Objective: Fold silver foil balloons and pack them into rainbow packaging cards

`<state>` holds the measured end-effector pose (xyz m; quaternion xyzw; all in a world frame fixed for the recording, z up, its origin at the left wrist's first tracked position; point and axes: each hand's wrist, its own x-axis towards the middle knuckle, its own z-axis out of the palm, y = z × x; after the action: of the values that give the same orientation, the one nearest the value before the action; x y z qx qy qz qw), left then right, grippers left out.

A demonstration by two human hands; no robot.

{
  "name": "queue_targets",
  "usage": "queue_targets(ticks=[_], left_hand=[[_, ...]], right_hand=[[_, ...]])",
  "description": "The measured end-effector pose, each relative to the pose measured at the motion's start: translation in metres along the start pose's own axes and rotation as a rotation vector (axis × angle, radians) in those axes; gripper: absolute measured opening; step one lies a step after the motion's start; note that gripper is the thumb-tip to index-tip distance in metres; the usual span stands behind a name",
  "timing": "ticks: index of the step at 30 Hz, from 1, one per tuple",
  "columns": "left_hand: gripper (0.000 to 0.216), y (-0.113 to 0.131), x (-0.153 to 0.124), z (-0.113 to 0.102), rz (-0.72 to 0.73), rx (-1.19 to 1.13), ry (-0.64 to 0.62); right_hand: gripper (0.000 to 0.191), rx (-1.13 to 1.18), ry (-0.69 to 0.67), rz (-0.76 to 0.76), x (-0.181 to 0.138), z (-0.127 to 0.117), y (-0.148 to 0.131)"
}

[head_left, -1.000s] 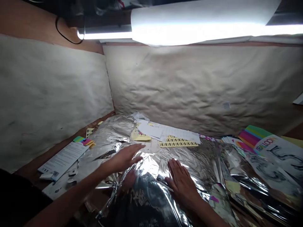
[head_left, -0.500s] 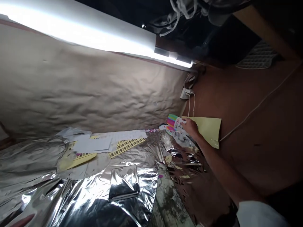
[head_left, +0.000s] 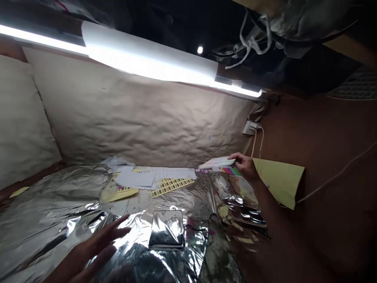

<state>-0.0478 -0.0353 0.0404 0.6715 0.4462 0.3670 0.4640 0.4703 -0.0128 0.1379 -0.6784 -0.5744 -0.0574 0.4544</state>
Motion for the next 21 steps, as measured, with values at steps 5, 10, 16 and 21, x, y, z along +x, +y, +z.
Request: queue_targets(ticks=[5,10,16,21], left_hand=[[0.078,0.019,0.012,0.036,-0.43,-0.798,-0.284],[0.044,0.022,0.033,0.056,-0.436,-1.019,0.014],[0.046,0.008,0.054,0.039,-0.015,-1.126,0.588],[0.062,0.0,0.051,0.049,-0.005,-1.134,0.525]], right_hand=[[0.011,0.747,-0.516,-0.254,-0.067,0.071,-0.092],[0.013,0.924,-0.733,-0.224,-0.094,0.131,-0.146],[0.026,1.133,-0.411,0.47,-0.106,0.162,-0.152],[0.046,1.418,-0.78,0.825,-0.149,0.19,-0.179]])
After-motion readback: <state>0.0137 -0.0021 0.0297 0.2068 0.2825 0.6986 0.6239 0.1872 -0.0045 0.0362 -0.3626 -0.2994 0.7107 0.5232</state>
